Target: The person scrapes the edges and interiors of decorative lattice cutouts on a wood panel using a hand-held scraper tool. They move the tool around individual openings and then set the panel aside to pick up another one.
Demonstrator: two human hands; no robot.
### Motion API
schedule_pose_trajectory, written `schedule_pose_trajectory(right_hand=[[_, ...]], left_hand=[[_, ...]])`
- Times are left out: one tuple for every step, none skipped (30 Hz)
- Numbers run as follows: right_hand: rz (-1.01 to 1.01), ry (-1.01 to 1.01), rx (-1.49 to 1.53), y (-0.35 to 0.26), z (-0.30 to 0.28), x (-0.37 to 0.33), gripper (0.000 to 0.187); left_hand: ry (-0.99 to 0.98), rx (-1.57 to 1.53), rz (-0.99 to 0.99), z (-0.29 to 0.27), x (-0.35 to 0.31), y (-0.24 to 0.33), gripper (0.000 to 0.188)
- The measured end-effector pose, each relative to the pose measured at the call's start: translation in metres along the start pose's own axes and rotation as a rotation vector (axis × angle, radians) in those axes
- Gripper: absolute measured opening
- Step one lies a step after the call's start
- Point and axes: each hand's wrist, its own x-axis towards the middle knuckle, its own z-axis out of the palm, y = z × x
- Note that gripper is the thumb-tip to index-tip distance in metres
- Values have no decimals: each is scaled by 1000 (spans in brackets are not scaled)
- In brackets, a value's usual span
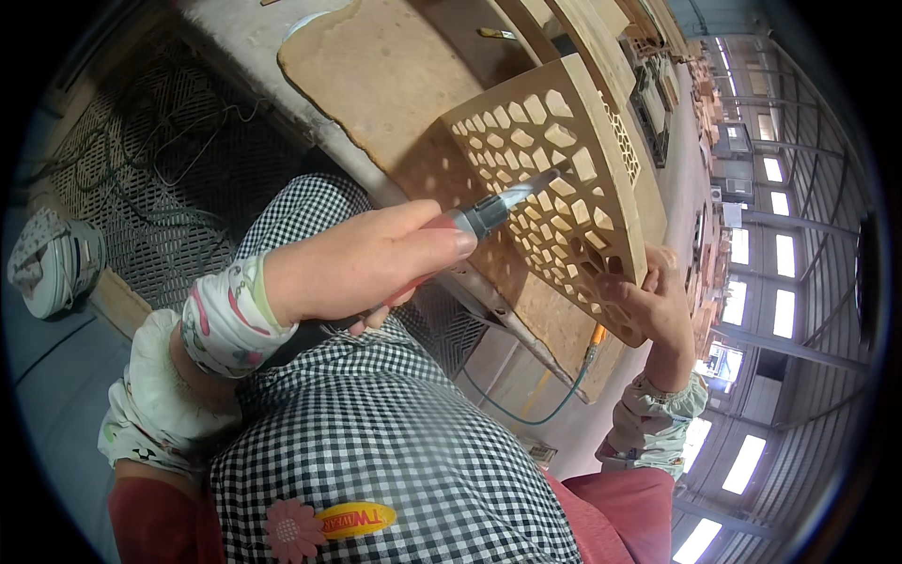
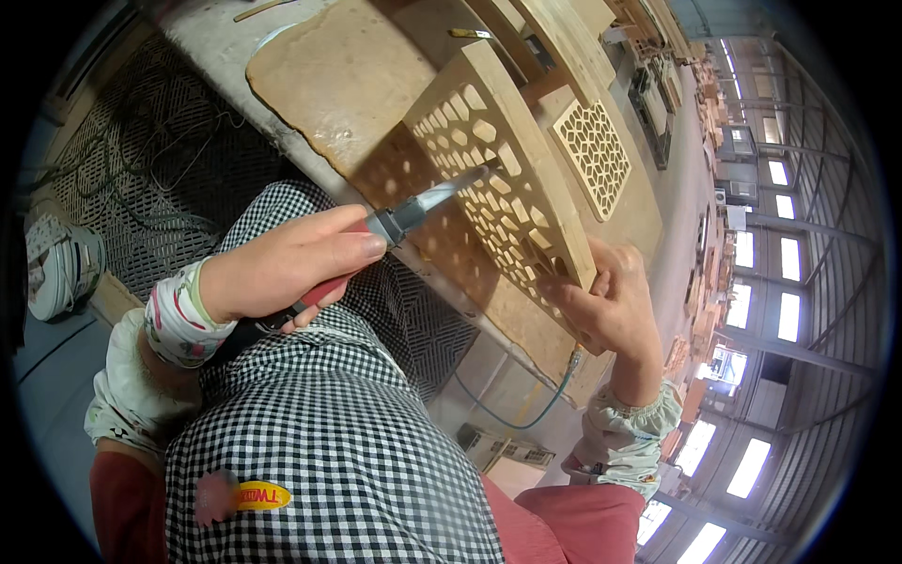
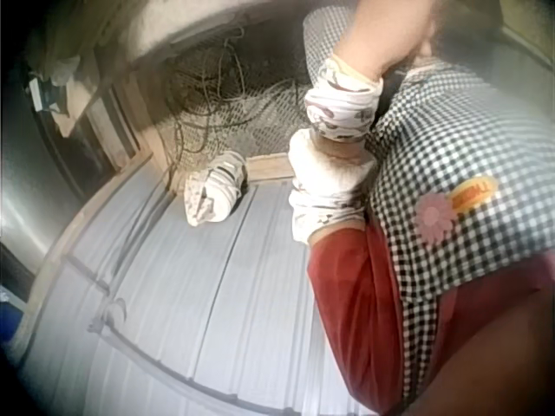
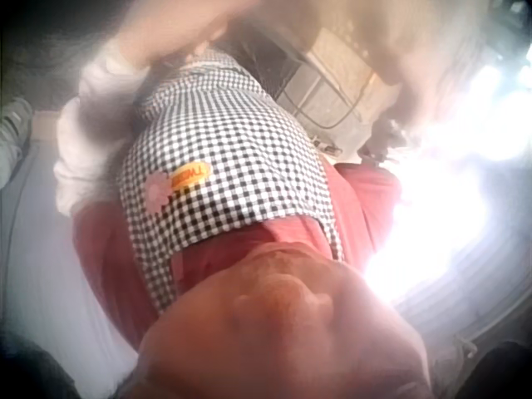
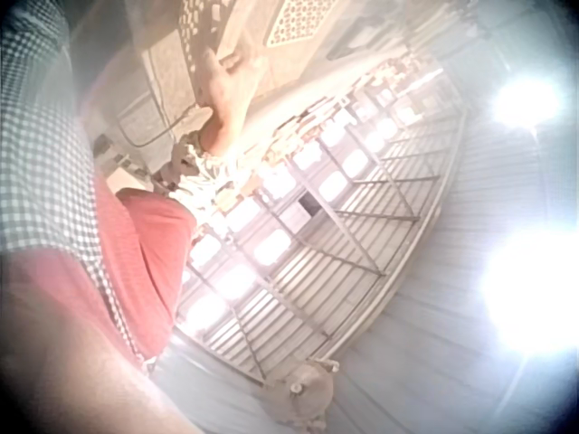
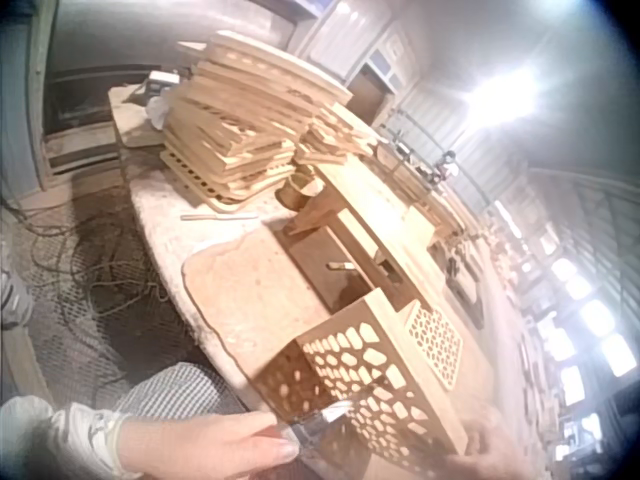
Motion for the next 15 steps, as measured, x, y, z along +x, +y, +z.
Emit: schedule_pose_trajectory(right_hand=[[24, -11, -11, -5, -2, 1, 37], [51, -20, -23, -8, -3, 1, 37], [8, -9, -23, -5, -3, 2, 37], [-36, 1, -22, 0, -2, 3, 37], [-78, 14, -21, 5, -1, 3, 37], [-92, 25, -13, 10, 0, 2, 38], [-107, 37, -5, 15, 2, 2, 39], [-122, 44, 1, 18, 2, 2, 39], [-75, 23, -25, 15, 0, 1, 40], [-28, 3, -51, 10, -3, 0, 40], [17, -17, -75, 8, -5, 0, 41], [4, -17, -72, 8, -5, 1, 41], [-9, -18, -70, 8, -5, 2, 42], [-19, -16, -66, 8, -4, 2, 42], [-42, 2, -39, 10, -3, 2, 42]], left_hand=[[-23, -35, -5, -2, 3, -2, 30], [-49, -71, -9, -3, 5, -3, 32], [-63, -107, -21, -3, 6, -2, 33], [-77, -145, -32, -2, 7, -1, 35], [-93, -180, -44, -2, 8, 0, 36], [-108, -206, -47, -3, 10, 0, 37], [-124, -231, -50, -3, 13, -2, 37], [-138, -261, -52, -3, 15, -4, 37], [-132, -273, -59, -2, 16, -4, 37], [-127, -285, -66, -1, 16, -5, 37], [-119, -295, -72, 0, 16, -6, 37], [-129, -324, -66, 1, 15, -11, 36], [-139, -353, -59, 1, 14, -18, 36], [-154, -381, -54, 0, 13, -21, 36], [-142, -367, -48, 2, 13, -21, 35]])
